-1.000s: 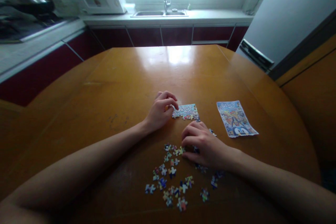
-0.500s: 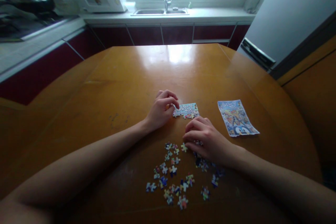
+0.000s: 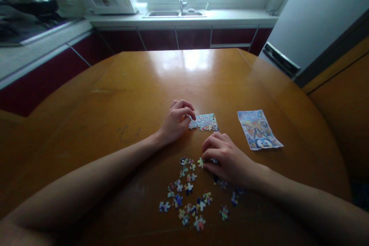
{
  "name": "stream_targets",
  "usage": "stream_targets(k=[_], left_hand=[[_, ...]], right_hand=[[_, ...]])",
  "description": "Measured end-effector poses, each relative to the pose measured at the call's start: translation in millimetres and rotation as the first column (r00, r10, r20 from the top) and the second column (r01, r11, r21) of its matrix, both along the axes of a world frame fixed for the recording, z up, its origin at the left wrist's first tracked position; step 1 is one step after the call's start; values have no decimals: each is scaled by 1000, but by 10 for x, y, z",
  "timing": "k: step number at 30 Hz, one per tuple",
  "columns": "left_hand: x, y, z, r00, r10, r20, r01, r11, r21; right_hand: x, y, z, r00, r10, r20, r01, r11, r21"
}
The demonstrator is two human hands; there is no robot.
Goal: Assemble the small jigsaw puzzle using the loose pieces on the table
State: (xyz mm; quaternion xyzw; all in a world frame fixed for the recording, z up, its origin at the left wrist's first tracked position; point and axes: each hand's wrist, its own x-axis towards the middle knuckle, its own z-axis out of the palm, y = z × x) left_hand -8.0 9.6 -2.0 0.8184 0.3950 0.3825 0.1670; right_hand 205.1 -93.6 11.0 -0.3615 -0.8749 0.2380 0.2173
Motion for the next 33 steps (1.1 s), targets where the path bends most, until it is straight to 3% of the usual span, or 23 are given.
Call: stream_targets(k=[12, 24, 33], left_hand=[[1, 2, 16, 1000, -8, 10, 8, 1000, -9], [-13, 6, 3, 1000, -11, 7, 11, 999, -36], [-13, 18, -39, 999, 0, 36, 1, 999, -44]], right_hand=[[-12, 10, 12, 1000, -15, -20, 15, 1000, -6], [148, 271, -33, 980, -178, -89, 184, 980, 72], [77, 367, 30, 952, -252, -175, 273, 956, 109]])
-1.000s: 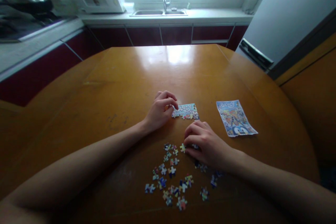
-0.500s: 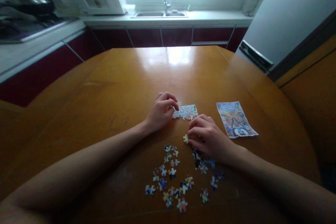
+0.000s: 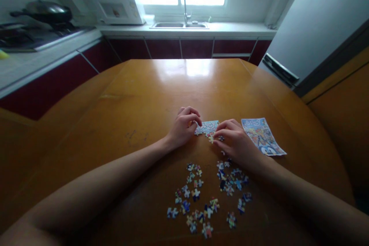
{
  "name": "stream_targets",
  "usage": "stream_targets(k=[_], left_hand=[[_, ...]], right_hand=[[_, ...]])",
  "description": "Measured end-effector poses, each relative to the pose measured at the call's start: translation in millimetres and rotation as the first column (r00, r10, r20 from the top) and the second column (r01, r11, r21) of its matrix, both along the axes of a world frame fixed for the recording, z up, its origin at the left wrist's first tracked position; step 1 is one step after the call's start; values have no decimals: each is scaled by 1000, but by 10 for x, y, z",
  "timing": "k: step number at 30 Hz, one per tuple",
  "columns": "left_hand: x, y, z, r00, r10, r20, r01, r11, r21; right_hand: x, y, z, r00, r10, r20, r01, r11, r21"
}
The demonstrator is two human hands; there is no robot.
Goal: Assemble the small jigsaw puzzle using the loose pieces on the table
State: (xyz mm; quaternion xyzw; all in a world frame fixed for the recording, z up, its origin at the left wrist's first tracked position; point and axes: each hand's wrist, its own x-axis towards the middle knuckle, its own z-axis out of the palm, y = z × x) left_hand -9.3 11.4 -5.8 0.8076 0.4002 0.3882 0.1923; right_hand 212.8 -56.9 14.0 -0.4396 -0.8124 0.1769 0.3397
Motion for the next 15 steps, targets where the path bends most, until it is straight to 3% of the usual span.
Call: stream_targets(k=[8, 15], left_hand=[[1, 7, 7, 1000, 9, 3, -9, 1000, -4], [6, 10, -1, 999, 21, 25, -21, 1000, -1]], right_hand=[[-119, 314, -49, 996, 21, 90, -27, 998, 60], [-165, 291, -209, 997, 29, 70, -33, 997, 65]])
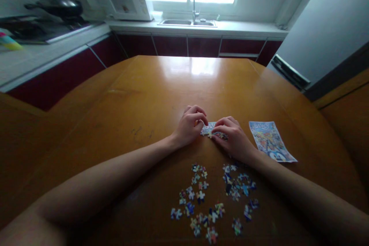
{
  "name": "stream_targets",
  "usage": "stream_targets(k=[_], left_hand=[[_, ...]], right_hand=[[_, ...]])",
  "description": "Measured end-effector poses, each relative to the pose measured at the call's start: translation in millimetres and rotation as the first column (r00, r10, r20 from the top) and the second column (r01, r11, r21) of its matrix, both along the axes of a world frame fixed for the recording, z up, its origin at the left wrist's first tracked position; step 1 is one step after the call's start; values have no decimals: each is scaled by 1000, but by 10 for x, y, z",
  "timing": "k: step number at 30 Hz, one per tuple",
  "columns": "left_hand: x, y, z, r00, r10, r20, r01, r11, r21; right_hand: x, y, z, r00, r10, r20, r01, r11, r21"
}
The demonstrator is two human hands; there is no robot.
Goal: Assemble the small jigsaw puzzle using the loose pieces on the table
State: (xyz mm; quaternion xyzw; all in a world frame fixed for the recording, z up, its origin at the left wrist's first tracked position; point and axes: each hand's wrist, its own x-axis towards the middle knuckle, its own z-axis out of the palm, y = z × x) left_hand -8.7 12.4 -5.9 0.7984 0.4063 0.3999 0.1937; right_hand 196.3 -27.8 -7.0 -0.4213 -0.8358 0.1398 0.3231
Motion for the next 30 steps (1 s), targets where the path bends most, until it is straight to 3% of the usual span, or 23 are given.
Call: stream_targets(k=[15, 30], left_hand=[[-2, 0, 22, 1000, 8, 7, -8, 1000, -13], [-1, -43, 26, 987, -106, -118, 103, 994, -30]], right_hand=[[14, -7, -54, 1000, -1, 5, 1, 1000, 30], [35, -12, -22, 1000, 28, -3, -28, 998, 49]])
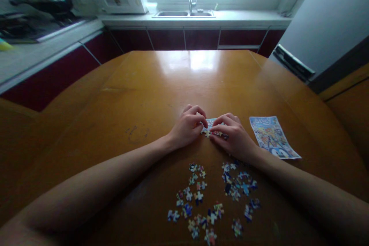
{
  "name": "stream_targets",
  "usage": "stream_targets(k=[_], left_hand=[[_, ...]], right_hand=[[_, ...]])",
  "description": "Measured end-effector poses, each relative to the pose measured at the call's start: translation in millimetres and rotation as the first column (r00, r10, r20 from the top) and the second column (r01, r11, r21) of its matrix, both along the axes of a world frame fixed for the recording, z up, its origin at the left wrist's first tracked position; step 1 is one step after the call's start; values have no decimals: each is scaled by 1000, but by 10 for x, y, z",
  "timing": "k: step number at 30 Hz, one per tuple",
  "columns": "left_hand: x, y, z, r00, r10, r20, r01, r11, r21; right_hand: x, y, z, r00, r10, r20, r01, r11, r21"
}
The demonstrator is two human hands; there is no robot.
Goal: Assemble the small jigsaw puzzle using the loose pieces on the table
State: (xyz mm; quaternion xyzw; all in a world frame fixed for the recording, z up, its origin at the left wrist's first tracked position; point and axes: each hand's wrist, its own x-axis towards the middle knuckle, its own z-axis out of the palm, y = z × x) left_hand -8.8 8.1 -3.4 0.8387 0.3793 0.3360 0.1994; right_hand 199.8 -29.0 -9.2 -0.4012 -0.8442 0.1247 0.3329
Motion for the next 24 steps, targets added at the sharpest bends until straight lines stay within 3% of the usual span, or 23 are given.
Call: stream_targets(k=[13, 24], left_hand=[[-8, 18, -20, 997, 68, 47, -69, 998, 12], [2, 13, -6, 996, 68, 54, -68, 998, -4]], right_hand=[[17, -16, 27, 994, 75, 79, -77, 997, 17], [3, -29, 63, 994, 69, 89, -68, 997, -23]])
